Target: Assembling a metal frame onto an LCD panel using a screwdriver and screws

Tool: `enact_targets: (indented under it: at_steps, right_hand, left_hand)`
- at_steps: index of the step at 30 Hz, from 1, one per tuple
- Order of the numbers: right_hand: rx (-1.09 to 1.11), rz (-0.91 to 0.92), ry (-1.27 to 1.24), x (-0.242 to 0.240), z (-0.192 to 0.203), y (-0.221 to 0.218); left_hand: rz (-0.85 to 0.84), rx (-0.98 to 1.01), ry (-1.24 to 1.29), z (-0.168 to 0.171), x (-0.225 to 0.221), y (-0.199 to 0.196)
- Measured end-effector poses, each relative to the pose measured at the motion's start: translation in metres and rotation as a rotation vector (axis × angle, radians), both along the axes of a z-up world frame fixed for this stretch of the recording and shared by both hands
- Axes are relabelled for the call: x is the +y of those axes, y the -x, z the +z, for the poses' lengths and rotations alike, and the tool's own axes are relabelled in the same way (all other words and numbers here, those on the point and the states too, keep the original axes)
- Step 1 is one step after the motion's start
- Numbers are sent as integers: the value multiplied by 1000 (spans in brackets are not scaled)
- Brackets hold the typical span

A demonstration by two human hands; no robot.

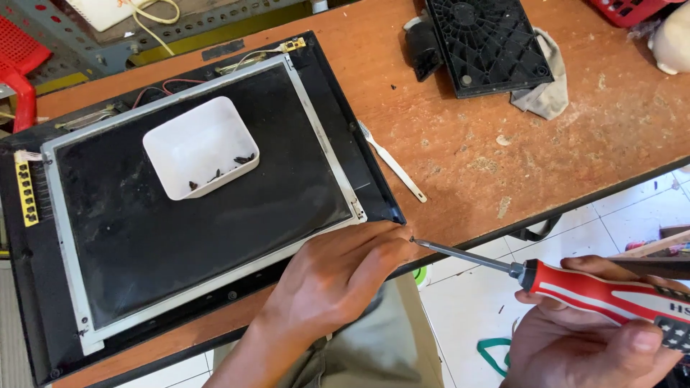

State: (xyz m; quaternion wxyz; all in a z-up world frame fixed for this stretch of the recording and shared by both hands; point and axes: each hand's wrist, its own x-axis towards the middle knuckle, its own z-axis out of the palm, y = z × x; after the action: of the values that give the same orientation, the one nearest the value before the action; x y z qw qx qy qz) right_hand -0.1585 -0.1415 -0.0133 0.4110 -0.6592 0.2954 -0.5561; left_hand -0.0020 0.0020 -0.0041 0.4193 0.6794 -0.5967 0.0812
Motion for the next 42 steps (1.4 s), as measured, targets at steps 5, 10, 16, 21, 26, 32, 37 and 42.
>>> enact_targets:
  at_steps: [5,10,16,21,26,32,37,42]
  right_hand:
    - [9,-6,-10,0,-2,5]
    - [-18,-14,-38,1,-4,8]
    - [-89,9,-79,0,-2,7]
    - [0,22,97,-6,-12,16]
    - [-95,71,61,-26,-35,34]
    - [350,-128,511,-41,-30,46]
    - [50,312,112,-24,1,23]
    - [-37,251,78,-18,-10,10]
  left_hand:
    - [-6,-99,38,5,1,2]
    - [7,-129,25,9,3,4]
    - [-19,-109,42,9,2,7]
    - [23,-241,48,8,2,7]
    - [27,-307,0,7,3,8]
    - [38,-272,39,6,2,5]
    - [52,-274,29,-6,3,2]
    - [54,-149,34,-16,1,-2]
